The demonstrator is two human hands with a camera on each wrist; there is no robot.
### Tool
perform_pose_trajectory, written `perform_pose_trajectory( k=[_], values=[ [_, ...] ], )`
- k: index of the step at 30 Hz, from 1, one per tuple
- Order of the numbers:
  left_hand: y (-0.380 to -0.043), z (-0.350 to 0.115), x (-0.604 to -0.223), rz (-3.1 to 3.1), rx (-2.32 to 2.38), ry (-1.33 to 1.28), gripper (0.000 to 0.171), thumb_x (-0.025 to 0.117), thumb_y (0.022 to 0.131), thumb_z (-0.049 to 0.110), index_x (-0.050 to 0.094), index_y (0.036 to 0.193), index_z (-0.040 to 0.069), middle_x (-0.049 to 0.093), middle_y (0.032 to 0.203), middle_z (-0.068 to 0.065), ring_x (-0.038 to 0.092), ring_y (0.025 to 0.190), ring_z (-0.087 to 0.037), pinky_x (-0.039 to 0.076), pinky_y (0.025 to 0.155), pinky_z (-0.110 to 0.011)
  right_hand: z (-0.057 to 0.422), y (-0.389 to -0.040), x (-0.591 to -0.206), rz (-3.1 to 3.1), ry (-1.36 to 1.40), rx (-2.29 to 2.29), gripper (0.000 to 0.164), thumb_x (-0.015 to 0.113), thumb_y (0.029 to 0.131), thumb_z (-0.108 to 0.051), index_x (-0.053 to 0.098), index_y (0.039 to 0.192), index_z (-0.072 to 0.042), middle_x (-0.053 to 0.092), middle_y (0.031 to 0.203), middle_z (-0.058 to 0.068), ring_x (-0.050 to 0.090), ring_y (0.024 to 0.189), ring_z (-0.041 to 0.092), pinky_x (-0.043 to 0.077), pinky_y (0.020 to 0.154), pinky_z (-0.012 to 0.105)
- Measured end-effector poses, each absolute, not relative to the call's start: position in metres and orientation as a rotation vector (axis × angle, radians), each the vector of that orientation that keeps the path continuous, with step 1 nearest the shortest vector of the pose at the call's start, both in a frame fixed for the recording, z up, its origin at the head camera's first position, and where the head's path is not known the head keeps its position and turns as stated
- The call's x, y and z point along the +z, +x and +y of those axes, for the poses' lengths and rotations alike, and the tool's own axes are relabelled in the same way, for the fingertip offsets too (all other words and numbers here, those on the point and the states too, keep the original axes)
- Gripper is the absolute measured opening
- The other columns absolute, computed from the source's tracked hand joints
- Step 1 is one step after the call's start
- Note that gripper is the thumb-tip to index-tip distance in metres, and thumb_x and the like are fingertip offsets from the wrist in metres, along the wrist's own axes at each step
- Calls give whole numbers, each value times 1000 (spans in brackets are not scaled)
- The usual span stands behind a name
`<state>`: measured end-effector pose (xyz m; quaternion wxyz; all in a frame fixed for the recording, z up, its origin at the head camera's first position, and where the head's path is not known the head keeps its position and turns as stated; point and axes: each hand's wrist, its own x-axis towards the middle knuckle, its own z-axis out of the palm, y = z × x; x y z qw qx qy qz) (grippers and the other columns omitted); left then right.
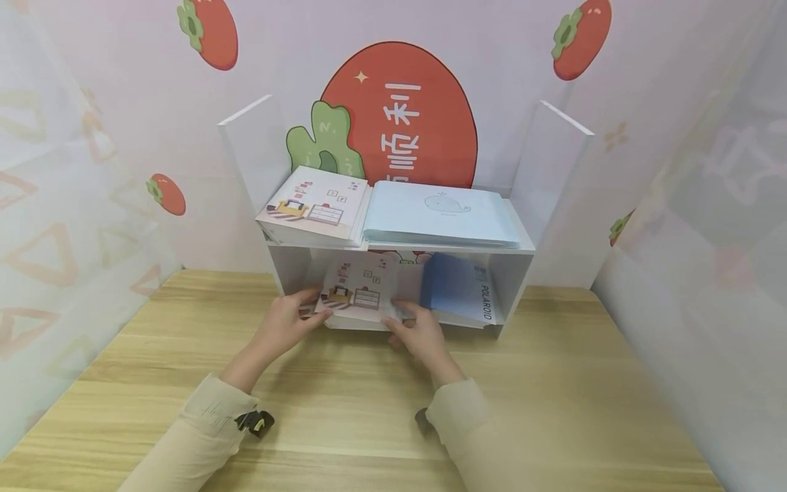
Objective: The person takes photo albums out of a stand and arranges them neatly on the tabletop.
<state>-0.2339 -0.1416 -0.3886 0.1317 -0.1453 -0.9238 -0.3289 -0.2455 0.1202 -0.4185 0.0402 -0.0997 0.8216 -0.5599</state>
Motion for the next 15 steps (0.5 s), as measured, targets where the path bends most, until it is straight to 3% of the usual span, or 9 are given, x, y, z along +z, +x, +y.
perform_pose_trajectory(
  k=[5, 10, 15],
  values=[
    [-233, -142, -390, -2691, -1022, -367, 55, 72, 92, 30, 58, 132, -6, 67, 124, -23, 66, 114, -37, 53, 97, -47, 120, -248, -420, 2496, -295, -1742, 50, 67, 96, -17, 51, 141, -1, 74, 87, 26, 73, 70, 34, 61, 71, 41],
    [-236, -143, -393, -2725, -1125, -288, 57, 68, 94, 32, 56, 134, -7, 68, 122, -24, 69, 109, -35, 55, 94, -45, 118, -249, -421, 2443, -285, -1768, 62, 66, 96, -14, 38, 149, 4, 72, 96, 31, 73, 77, 39, 61, 77, 44],
    [-239, -143, -392, -2727, -1146, -291, 56, 69, 93, 30, 57, 132, -9, 70, 118, -24, 70, 104, -35, 57, 91, -44, 116, -248, -419, 2433, -211, -1743, 73, 66, 96, -16, 26, 153, 6, 73, 98, 28, 74, 80, 36, 60, 79, 43]
  ],
)
